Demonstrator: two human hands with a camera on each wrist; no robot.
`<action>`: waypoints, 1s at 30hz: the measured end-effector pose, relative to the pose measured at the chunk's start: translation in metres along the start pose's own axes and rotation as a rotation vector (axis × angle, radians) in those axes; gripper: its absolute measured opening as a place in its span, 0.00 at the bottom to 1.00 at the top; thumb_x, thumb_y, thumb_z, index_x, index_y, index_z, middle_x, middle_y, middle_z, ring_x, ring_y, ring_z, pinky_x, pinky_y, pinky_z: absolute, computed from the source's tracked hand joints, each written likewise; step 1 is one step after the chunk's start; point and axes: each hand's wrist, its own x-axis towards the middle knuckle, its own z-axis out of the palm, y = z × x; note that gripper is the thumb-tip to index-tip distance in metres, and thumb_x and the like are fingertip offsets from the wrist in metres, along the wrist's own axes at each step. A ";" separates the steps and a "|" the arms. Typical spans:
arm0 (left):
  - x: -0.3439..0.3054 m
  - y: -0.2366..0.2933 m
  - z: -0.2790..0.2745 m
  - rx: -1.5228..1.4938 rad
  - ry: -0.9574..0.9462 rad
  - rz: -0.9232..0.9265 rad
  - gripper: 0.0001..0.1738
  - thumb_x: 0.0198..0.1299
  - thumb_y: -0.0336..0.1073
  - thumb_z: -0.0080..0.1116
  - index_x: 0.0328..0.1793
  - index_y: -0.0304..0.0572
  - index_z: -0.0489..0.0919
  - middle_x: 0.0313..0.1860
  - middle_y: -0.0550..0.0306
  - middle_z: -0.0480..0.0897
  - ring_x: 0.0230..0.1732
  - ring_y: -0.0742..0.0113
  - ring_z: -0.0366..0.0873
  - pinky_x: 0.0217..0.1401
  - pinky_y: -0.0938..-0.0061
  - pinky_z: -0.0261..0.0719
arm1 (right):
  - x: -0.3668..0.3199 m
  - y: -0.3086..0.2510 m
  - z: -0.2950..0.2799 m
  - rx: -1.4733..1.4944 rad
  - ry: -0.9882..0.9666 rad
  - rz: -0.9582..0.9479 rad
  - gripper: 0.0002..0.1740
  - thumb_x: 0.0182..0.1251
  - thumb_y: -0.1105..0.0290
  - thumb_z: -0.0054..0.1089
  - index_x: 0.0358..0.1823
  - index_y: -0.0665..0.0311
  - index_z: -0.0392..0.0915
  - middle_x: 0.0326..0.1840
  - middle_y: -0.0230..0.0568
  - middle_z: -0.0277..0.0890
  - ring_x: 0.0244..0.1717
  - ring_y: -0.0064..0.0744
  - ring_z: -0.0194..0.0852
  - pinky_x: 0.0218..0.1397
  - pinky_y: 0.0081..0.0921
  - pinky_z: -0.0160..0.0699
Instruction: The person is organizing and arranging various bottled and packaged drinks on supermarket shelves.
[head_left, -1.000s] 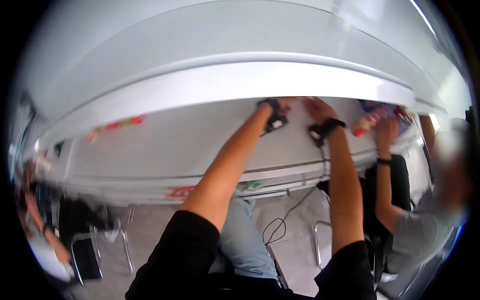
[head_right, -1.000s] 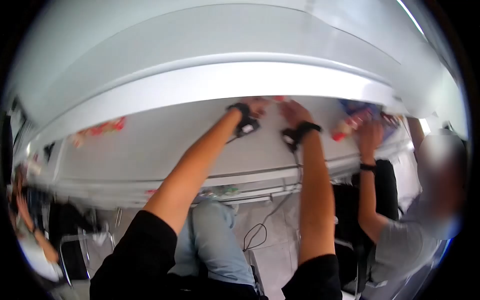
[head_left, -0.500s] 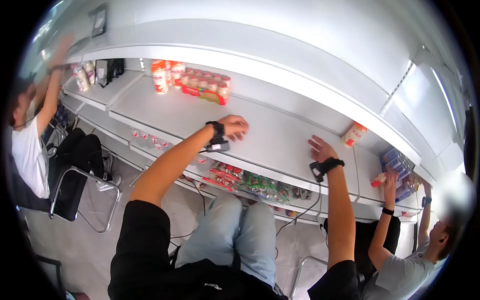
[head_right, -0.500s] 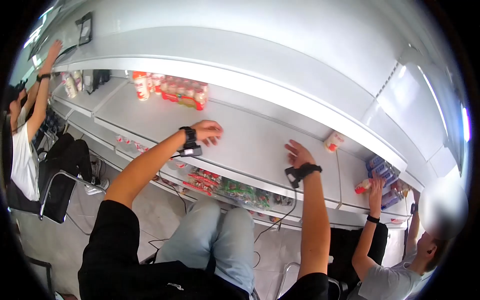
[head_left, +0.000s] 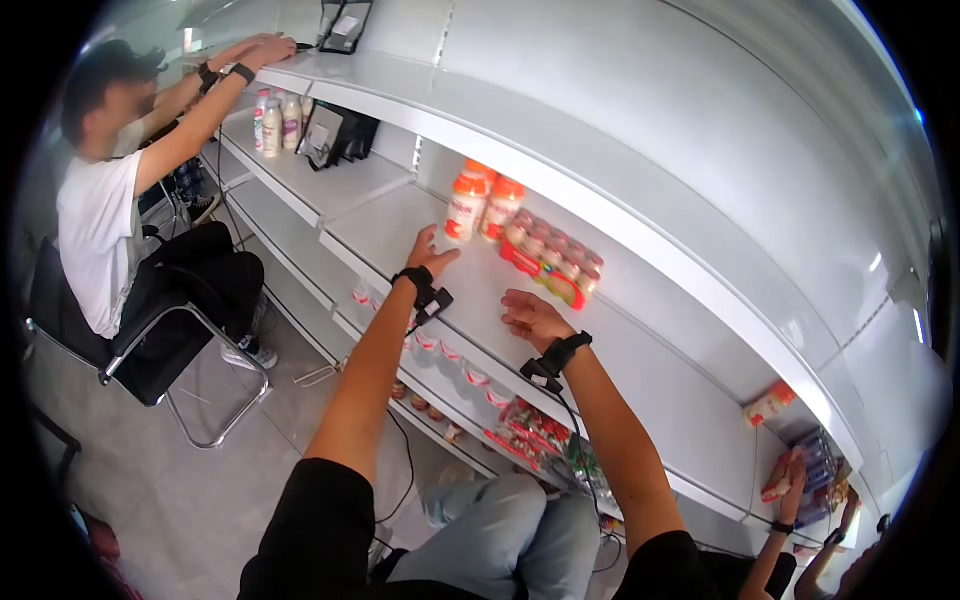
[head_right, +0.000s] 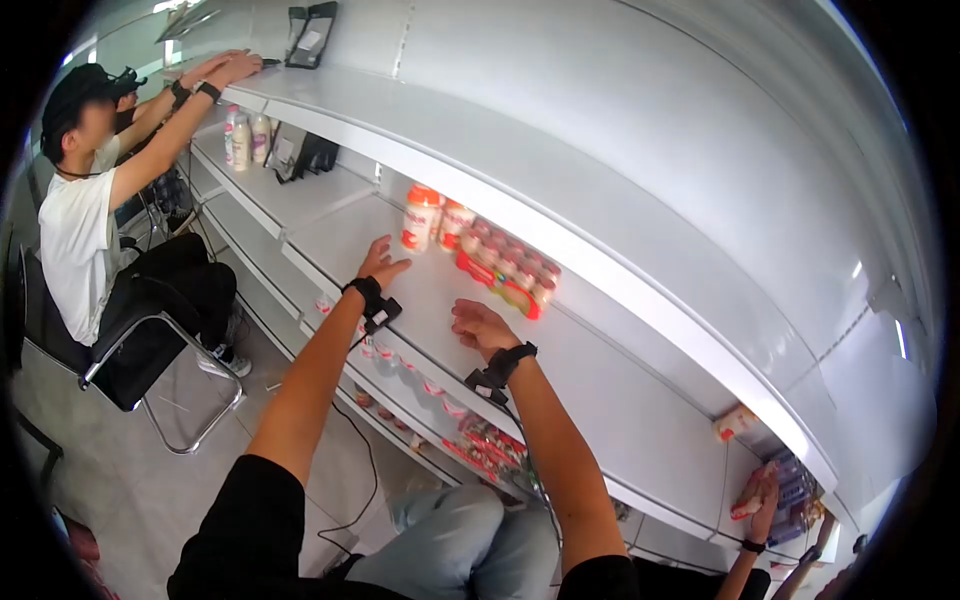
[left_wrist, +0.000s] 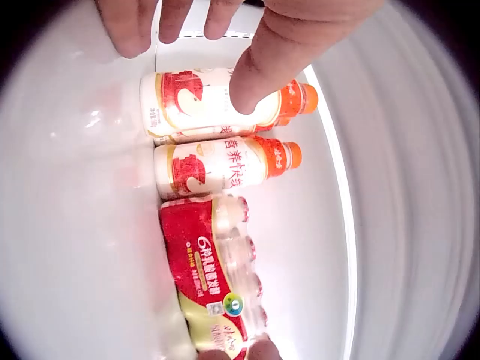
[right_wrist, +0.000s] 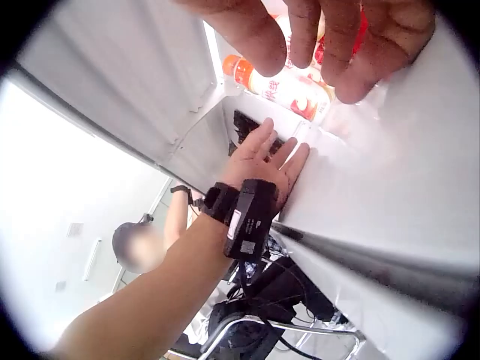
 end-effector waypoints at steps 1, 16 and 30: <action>0.007 0.000 -0.004 -0.021 0.001 -0.023 0.52 0.45 0.40 0.72 0.73 0.44 0.52 0.70 0.41 0.58 0.70 0.47 0.58 0.66 0.61 0.66 | 0.014 -0.003 0.008 0.006 -0.008 -0.008 0.25 0.62 0.69 0.58 0.61 0.56 0.67 0.56 0.28 0.71 0.44 0.22 0.70 0.46 0.22 0.69; 0.072 -0.013 0.001 -0.029 -0.217 0.077 0.50 0.50 0.39 0.69 0.74 0.38 0.50 0.72 0.44 0.59 0.72 0.54 0.56 0.71 0.65 0.59 | 0.139 -0.028 0.040 -0.406 0.047 -0.107 0.48 0.60 0.65 0.59 0.75 0.61 0.38 0.77 0.45 0.46 0.42 0.21 0.70 0.30 0.18 0.63; 0.060 0.006 0.009 -0.058 -0.244 0.004 0.45 0.55 0.34 0.65 0.75 0.42 0.51 0.64 0.48 0.66 0.65 0.60 0.66 0.66 0.67 0.66 | 0.147 -0.019 0.033 -0.298 0.060 -0.189 0.51 0.58 0.67 0.62 0.76 0.53 0.34 0.70 0.47 0.58 0.41 0.28 0.74 0.40 0.25 0.75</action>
